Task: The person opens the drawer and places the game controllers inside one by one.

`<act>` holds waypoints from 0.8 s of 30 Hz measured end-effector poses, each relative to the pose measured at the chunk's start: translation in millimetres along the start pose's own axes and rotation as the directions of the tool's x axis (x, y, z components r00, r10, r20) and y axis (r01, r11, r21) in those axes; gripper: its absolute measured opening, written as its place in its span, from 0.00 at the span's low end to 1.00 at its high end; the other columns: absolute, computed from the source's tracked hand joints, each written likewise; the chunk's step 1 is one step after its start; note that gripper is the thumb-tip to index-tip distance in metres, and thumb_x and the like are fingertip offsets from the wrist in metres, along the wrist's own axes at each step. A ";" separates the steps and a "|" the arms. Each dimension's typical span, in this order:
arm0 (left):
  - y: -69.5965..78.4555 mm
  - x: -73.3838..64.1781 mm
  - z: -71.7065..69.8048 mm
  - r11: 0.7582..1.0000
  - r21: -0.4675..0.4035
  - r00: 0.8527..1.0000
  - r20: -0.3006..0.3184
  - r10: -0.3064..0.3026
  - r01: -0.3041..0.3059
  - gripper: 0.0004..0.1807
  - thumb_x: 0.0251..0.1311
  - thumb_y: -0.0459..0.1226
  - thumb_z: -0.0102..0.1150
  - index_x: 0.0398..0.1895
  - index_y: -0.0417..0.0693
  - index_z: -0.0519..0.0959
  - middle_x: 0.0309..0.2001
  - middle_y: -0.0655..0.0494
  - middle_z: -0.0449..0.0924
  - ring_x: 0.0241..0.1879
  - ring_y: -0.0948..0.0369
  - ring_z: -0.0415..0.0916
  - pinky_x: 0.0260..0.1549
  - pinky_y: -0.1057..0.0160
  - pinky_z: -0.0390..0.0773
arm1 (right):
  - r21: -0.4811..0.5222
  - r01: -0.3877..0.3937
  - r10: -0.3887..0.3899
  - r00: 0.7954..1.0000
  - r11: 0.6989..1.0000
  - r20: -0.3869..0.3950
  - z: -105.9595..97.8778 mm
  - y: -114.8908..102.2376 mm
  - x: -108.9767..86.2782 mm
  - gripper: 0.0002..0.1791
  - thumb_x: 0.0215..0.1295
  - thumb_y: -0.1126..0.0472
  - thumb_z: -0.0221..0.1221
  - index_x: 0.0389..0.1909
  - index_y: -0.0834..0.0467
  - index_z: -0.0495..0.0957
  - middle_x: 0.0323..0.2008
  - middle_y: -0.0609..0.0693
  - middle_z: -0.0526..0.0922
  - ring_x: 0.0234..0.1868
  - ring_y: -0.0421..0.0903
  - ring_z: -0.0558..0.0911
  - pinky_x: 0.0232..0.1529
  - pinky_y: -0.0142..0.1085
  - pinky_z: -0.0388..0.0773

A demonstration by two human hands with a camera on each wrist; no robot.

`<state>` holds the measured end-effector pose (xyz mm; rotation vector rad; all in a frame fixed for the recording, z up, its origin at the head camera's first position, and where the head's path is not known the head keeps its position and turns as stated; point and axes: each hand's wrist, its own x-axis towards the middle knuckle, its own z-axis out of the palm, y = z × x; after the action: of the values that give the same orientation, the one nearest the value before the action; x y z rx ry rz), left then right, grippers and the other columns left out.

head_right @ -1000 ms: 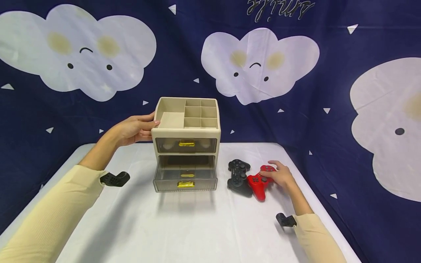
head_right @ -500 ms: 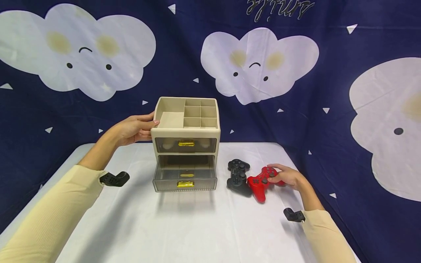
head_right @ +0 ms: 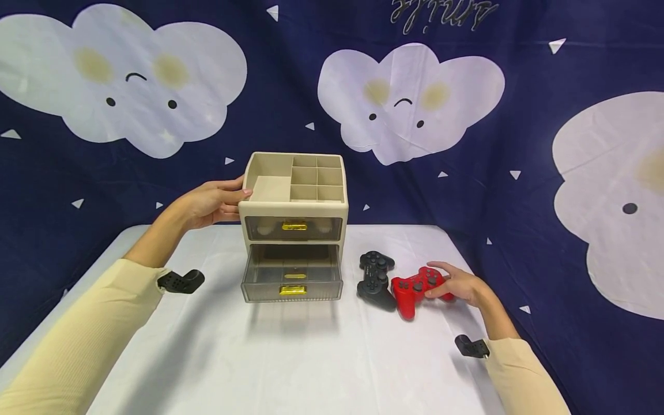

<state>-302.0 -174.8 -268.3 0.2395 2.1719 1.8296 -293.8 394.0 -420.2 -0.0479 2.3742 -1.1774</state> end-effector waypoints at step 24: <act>-0.9 1.3 -0.5 1.000 -0.011 1.000 -0.014 -0.001 0.001 0.39 0.76 0.41 0.54 0.83 0.59 0.46 0.70 0.38 0.69 0.49 0.61 0.83 0.63 0.50 0.76 | -0.206 0.022 -0.050 0.990 0.978 -0.131 2.9 -5.2 -5.8 0.49 0.51 0.56 0.76 0.73 0.63 0.63 0.62 0.69 0.72 0.55 0.58 0.75 0.51 0.44 0.76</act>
<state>-303.4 -175.1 -269.3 0.2242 2.1697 1.8477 -288.4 390.0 -415.3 -0.0819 2.6175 -0.9758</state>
